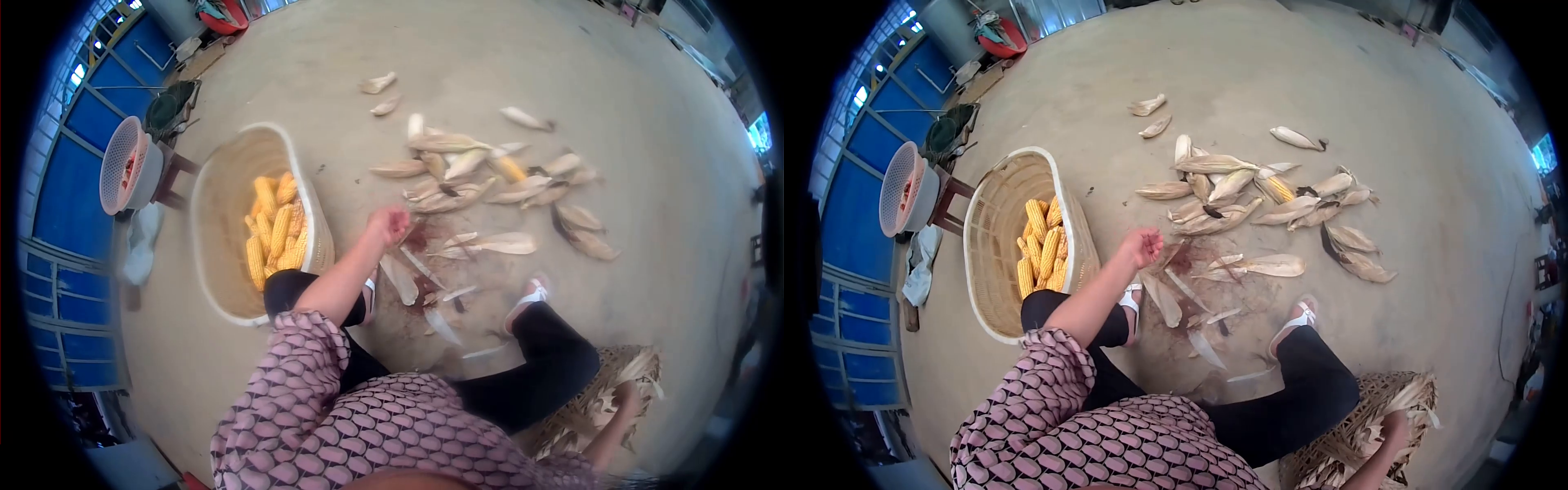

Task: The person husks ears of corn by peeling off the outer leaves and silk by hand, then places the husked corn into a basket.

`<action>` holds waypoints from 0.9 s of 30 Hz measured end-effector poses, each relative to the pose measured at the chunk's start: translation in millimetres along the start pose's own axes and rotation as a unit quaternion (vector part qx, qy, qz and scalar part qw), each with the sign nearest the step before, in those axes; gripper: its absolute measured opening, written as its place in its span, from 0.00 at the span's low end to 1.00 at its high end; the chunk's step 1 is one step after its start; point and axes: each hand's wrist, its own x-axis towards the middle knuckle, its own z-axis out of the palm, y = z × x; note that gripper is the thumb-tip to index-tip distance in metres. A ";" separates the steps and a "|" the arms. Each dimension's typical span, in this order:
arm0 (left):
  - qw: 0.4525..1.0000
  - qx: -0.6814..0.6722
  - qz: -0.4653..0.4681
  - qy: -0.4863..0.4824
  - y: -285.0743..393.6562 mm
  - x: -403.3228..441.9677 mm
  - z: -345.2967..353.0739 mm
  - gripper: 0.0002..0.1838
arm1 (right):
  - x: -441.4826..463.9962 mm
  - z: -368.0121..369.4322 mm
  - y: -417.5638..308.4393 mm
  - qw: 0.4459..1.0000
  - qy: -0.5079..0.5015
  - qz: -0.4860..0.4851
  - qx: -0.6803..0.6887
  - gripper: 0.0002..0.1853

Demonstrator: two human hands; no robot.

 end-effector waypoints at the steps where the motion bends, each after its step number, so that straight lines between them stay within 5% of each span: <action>1: 0.998 0.049 0.005 0.049 -12.5 14.8 -3.3 0.03 | -34.0 -28.8 -34.8 0.991 0.072 -0.025 -0.109 0.09; 3: 0.982 0.124 0.026 0.139 -52.7 92.7 -51.5 0.06 | -60.6 -57.7 -95.0 0.966 0.208 -0.087 -0.127 0.11; 5: 0.971 0.174 0.084 0.142 -74.1 63.6 -42.6 0.06 | -70.8 -67.1 -149.8 0.918 0.296 -0.265 -0.025 0.12; 8: 0.948 0.227 0.019 0.223 -122.9 86.0 -86.3 0.24 | -72.6 -62.2 -242.4 0.937 0.035 -0.314 0.151 0.09; 10: 0.943 0.174 -0.089 0.268 -157.0 103.6 -119.0 0.39 | -88.9 -51.7 -313.4 0.932 -0.103 -0.321 0.133 0.09; 12: 0.909 0.220 -0.078 0.346 -160.7 71.0 -85.3 0.42 | -68.9 -19.7 -366.2 0.924 -0.218 -0.306 0.068 0.11; 14: 0.867 0.268 -0.064 0.416 -179.7 75.6 -79.1 0.44 | -31.0 24.7 -406.4 0.901 -0.259 -0.343 -0.051 0.15; 16: 0.751 0.443 -0.002 0.491 -216.7 101.5 -98.5 0.48 | 24.1 83.7 -434.7 0.839 -0.101 -0.503 -0.178 0.18; 18: 0.787 0.395 -0.039 0.472 -198.2 92.7 -84.6 0.44 | 29.9 111.6 -472.8 0.893 -0.129 -0.423 -0.086 0.20; 20: 0.834 0.448 -0.030 0.321 -199.6 110.6 -108.8 0.29 | 49.8 147.1 -494.5 0.929 -0.158 -0.334 0.009 0.21; 22: 0.819 0.456 0.027 0.346 -172.5 116.2 -100.9 0.22 | 95.2 198.2 -500.2 0.945 -0.150 -0.209 0.203 0.27; 24: 0.785 0.470 0.160 0.371 -125.5 122.2 -79.0 0.11 | 141.3 222.7 -501.3 0.952 -0.142 -0.126 0.238 0.30; 26: 0.781 0.450 0.181 0.394 -85.8 132.6 -71.5 0.10 | 148.0 232.7 -506.2 0.954 -0.126 -0.042 0.268 0.32; 27: 0.759 0.493 0.180 0.385 -68.4 141.7 -76.4 0.12 | 125.9 225.2 -516.2 0.920 -0.013 -0.006 0.391 0.31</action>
